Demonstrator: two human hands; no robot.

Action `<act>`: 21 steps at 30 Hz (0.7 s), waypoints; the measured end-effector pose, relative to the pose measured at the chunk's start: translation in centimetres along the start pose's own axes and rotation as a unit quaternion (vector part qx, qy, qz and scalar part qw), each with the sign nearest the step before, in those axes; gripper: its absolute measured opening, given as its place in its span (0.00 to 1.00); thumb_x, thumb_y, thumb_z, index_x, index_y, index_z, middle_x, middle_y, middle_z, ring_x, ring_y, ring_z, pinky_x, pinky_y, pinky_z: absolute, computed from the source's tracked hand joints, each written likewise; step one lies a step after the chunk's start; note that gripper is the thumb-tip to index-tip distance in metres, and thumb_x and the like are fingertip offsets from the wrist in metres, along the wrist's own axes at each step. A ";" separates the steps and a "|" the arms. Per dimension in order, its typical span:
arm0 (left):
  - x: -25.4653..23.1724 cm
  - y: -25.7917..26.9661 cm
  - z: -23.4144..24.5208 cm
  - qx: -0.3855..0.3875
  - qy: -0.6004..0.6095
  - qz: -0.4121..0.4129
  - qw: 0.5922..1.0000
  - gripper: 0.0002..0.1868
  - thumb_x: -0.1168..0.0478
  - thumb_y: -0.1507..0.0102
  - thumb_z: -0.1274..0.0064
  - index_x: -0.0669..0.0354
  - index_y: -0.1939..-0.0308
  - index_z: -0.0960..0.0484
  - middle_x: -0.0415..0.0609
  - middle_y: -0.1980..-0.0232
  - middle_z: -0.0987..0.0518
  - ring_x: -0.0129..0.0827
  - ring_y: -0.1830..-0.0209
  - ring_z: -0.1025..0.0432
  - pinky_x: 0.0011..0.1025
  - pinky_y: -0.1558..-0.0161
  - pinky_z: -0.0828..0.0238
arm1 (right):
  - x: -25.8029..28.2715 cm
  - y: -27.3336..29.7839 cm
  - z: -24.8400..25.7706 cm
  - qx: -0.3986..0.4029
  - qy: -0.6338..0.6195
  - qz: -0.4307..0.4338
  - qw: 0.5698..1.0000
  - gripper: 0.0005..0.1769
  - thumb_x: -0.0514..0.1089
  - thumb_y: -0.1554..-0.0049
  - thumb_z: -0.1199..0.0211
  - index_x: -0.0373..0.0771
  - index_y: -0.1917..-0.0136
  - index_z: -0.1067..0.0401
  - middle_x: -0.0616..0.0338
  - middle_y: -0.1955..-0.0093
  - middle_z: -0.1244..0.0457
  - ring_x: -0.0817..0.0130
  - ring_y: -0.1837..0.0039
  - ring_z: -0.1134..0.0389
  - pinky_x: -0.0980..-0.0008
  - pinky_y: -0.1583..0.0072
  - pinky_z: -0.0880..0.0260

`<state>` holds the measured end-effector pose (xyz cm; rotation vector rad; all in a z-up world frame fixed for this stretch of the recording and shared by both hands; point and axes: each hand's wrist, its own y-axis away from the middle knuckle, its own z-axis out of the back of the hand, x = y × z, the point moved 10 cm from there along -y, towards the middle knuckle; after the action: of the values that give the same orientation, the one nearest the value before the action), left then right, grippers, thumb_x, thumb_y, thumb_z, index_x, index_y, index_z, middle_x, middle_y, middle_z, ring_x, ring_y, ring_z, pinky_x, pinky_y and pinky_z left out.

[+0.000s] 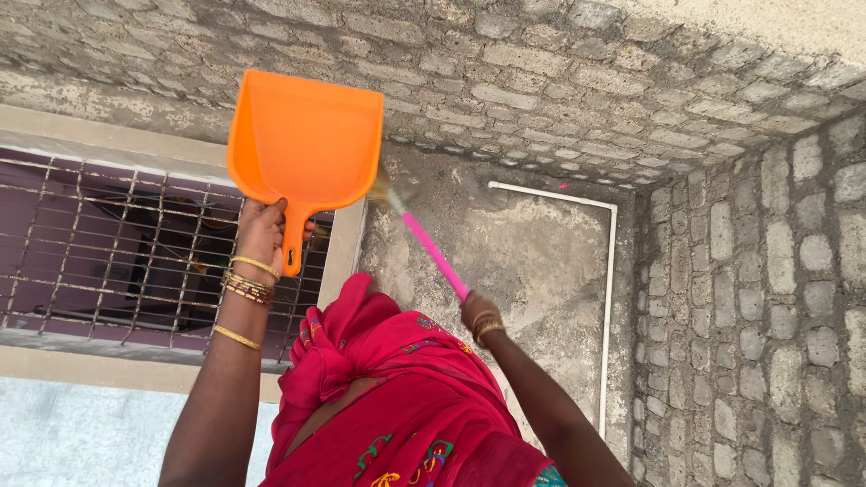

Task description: The person sweeps dust from a concrete rooftop into an orange dustpan using a broom and then empties the dust over the edge of the roof into the vegetation below.

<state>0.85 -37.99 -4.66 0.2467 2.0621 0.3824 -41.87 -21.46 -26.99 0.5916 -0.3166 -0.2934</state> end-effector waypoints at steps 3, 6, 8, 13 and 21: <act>-0.4 0.2 -0.5 -0.001 -0.009 0.004 1.000 0.11 0.63 0.28 0.56 0.62 0.43 0.34 0.58 0.56 0.18 0.40 0.70 0.21 0.31 0.71 0.21 | 0.2 -1.6 0.9 0.007 -0.077 -0.034 0.996 0.21 0.54 0.40 0.38 0.32 0.50 0.27 0.42 0.62 0.30 0.48 0.59 0.26 0.51 0.55 0.26; -1.2 0.6 -0.7 0.007 0.010 -0.011 1.000 0.11 0.63 0.27 0.56 0.63 0.42 0.33 0.58 0.55 0.18 0.40 0.70 0.21 0.31 0.72 0.22 | 1.3 -0.2 0.2 0.070 -0.287 -0.076 0.952 0.21 0.52 0.40 0.36 0.28 0.52 0.26 0.47 0.68 0.33 0.55 0.67 0.30 0.54 0.62 0.31; -1.2 1.1 0.3 -0.008 0.008 -0.014 1.000 0.12 0.63 0.28 0.56 0.61 0.42 0.33 0.56 0.54 0.18 0.39 0.71 0.21 0.31 0.72 0.22 | 1.9 3.0 0.4 0.101 -0.374 -0.073 0.919 0.20 0.50 0.42 0.33 0.26 0.54 0.24 0.51 0.70 0.34 0.62 0.71 0.34 0.59 0.65 0.34; -1.2 0.2 2.1 -0.029 0.004 -0.017 0.999 0.11 0.64 0.26 0.56 0.66 0.42 0.31 0.60 0.55 0.19 0.40 0.69 0.21 0.32 0.71 0.21 | 5.8 5.9 3.1 0.167 -0.371 -0.008 0.913 0.17 0.50 0.44 0.31 0.31 0.54 0.22 0.56 0.65 0.30 0.70 0.68 0.31 0.66 0.61 0.29; -2.7 -1.3 1.2 -0.031 0.038 -0.023 0.999 0.12 0.65 0.28 0.57 0.64 0.42 0.35 0.61 0.54 0.18 0.42 0.69 0.20 0.33 0.69 0.19 | 12.6 -6.1 0.1 0.292 -0.591 -0.052 0.750 0.09 0.39 0.42 0.35 0.30 0.53 0.29 0.57 0.67 0.37 0.75 0.72 0.41 0.76 0.71 0.39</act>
<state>3.20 -39.85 -3.47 0.1501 2.1223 0.4327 -31.50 -30.85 -27.83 0.9908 -1.6673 -0.6770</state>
